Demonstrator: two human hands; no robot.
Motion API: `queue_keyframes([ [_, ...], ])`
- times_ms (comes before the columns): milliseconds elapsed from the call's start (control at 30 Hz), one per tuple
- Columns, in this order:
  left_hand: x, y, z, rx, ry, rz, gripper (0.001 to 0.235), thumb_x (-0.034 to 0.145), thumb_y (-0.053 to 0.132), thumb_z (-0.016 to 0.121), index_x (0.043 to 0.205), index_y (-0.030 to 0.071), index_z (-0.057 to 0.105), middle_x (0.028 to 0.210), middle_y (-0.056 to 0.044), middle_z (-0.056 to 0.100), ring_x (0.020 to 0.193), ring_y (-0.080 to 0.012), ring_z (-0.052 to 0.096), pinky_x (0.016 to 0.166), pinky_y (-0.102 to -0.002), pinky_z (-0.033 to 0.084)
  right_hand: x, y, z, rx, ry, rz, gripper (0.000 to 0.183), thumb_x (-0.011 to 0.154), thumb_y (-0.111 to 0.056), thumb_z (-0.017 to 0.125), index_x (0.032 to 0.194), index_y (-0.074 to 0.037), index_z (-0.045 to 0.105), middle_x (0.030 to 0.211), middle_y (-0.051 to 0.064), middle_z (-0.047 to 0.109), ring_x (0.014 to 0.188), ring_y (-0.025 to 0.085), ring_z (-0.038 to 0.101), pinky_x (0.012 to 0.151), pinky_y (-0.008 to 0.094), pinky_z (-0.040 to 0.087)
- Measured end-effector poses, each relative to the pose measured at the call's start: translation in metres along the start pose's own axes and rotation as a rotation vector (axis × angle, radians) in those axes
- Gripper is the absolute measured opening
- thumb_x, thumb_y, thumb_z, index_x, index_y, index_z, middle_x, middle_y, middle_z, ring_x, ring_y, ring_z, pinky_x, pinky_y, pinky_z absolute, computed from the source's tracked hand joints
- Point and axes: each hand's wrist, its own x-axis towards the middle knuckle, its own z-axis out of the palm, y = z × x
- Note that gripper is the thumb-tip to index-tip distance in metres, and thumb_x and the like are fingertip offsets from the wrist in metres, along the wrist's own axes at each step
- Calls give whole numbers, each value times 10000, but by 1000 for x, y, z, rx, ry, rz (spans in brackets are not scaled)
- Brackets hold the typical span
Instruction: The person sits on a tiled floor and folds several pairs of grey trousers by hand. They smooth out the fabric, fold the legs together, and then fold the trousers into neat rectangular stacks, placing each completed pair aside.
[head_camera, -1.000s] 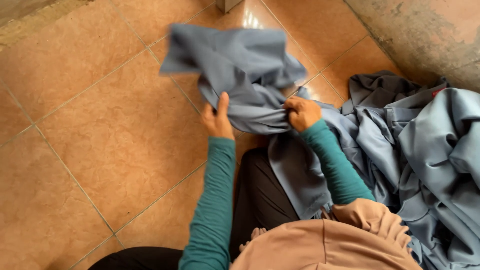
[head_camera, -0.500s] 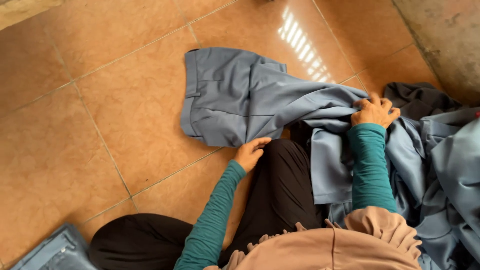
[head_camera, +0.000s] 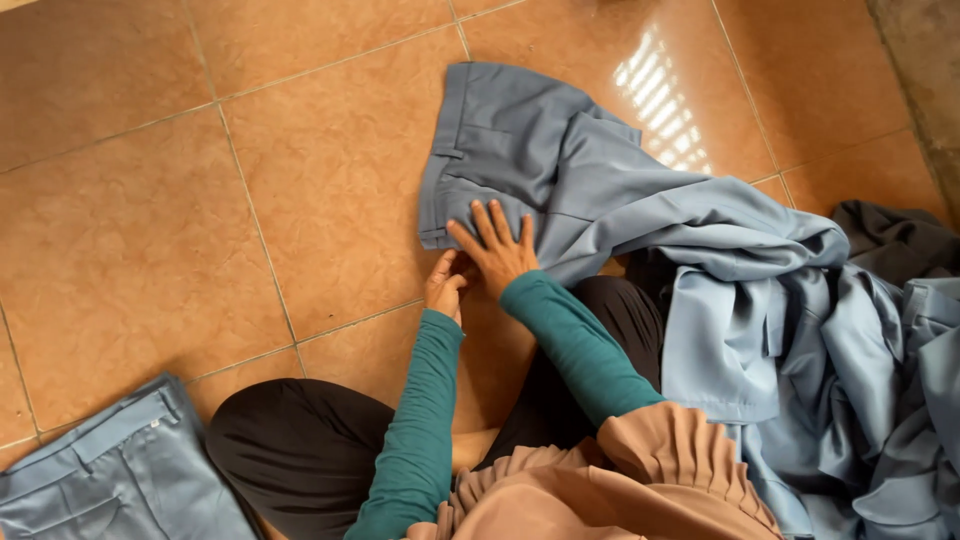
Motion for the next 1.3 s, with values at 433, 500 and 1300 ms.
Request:
queue_keyframes([
  [433,59,-33,10,-73,20,-318,807,903,412,814,1545,207,370,1392,-271,568,1237,-368,637,986,-506,570,-6,100,-26,1799,750,727,372,1009,-397,694,1286,-150,710,1081,114,769,965,237,764,815,370,653],
  [500,102,-68,14,34,6,-322,1069,820,497,918,1611,213,257,1482,-297,474,1264,-379,611,1024,-523,553,-8,96,-34,1838,750,712,360,998,-387,705,1256,-135,726,1012,105,780,901,227,773,782,366,659],
  [1300,-29,179,-96,-663,542,174,389,755,214,706,1130,110,707,1104,-67,746,982,-236,714,785,-375,604,68,-36,-207,718,900,-263,297,1114,-134,564,1400,-64,599,1392,134,649,1348,272,605,1192,394,467],
])
